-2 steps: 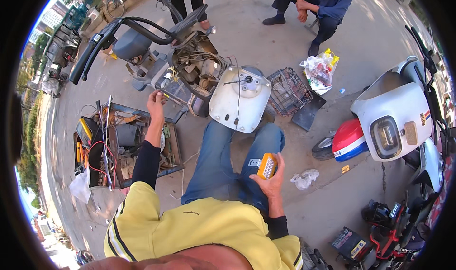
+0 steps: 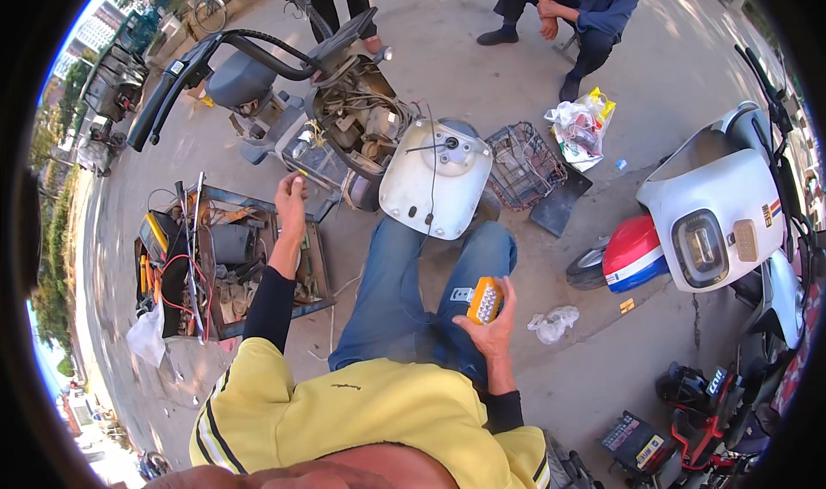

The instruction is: The person works on the electrical wiring of a scooter, stripping wire ends, twisting them together, and wrapping connections with electrical tape. The person handles a white scooter body panel and a roll of tape while seated on the ground.

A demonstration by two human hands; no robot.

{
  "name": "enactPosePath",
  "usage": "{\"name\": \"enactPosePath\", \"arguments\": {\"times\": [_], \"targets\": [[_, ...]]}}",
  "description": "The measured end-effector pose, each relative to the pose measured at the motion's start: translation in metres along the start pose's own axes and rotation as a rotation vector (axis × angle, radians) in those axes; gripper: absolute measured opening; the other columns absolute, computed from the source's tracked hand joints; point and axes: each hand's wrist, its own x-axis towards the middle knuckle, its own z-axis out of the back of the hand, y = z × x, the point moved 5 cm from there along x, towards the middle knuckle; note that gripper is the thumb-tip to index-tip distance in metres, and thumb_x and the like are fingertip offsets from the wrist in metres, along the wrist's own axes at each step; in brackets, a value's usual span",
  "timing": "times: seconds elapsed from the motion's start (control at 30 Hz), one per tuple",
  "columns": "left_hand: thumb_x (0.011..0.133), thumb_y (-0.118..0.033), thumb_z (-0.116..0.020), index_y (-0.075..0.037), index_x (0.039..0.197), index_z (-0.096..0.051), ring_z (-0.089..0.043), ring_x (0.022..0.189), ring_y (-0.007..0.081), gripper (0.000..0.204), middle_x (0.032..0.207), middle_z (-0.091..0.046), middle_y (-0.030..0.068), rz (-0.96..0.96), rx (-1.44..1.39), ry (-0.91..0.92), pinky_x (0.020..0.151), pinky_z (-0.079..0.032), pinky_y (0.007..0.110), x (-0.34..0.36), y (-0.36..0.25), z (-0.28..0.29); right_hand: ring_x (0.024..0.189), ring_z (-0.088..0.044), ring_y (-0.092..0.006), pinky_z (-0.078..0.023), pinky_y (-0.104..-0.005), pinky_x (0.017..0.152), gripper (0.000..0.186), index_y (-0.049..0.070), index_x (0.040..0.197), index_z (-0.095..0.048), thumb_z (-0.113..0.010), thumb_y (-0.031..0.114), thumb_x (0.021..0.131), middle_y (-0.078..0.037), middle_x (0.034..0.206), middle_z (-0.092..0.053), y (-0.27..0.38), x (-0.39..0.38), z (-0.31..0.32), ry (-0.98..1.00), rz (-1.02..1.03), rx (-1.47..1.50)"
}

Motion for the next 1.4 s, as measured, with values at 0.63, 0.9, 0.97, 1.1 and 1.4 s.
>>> {"name": "enactPosePath", "arguments": {"times": [0.63,0.9,0.97,1.1,1.4], "targets": [[0.090,-0.017,-0.077,-0.008,0.129,-0.063,-0.056,0.127,0.0338,0.042,0.132,-0.063,0.0113,-0.352,0.623,0.432,0.106,-0.042,0.048,-0.253,-0.015,-0.127,0.135,-0.048,-0.0455,-0.041,-0.0532,0.116,0.119,0.005,0.155,-0.039,-0.102,0.040,0.060,-0.025,0.146,-0.049,-0.002,-0.021,-0.005,0.067,0.256,-0.398],[0.091,-0.016,-0.076,-0.006,0.135,-0.058,-0.060,0.118,0.0315,0.049,0.136,-0.057,0.0126,-0.262,0.518,0.353,0.102,-0.046,0.046,-0.251,-0.005,-0.127,0.137,-0.048,-0.0416,-0.040,-0.0499,0.118,0.119,0.001,0.156,-0.037,-0.101,0.037,0.063,-0.023,0.147,-0.047,-0.018,-0.019,0.007,0.021,0.156,-0.211],[0.091,-0.016,-0.078,-0.005,0.139,-0.054,-0.061,0.115,0.0292,0.055,0.139,-0.052,0.0135,-0.157,0.397,0.289,0.100,-0.048,0.044,-0.240,0.001,-0.129,0.138,-0.049,-0.0391,-0.040,-0.0480,0.119,0.117,0.000,0.156,-0.037,-0.101,0.033,0.064,-0.022,0.147,-0.047,-0.028,-0.018,0.011,0.000,0.098,-0.083],[0.092,-0.019,-0.081,0.000,0.150,-0.044,-0.062,0.112,0.0247,0.071,0.146,-0.044,0.0182,0.059,0.230,0.111,0.099,-0.053,0.040,-0.210,0.024,-0.127,0.140,-0.047,-0.0367,-0.037,-0.0475,0.121,0.112,0.000,0.157,-0.034,-0.098,0.024,0.068,-0.020,0.149,-0.046,-0.039,-0.024,0.017,-0.042,0.071,0.056],[0.098,-0.023,-0.077,0.008,0.143,-0.053,-0.067,0.113,0.0253,0.060,0.125,-0.070,0.0208,0.169,0.008,0.044,0.098,-0.053,0.038,-0.156,0.067,-0.169,0.145,-0.043,-0.0366,-0.032,-0.0479,0.124,0.111,0.000,0.159,-0.031,-0.094,0.015,0.070,-0.020,0.152,-0.043,-0.045,-0.027,0.037,0.010,0.067,-0.069]]}}
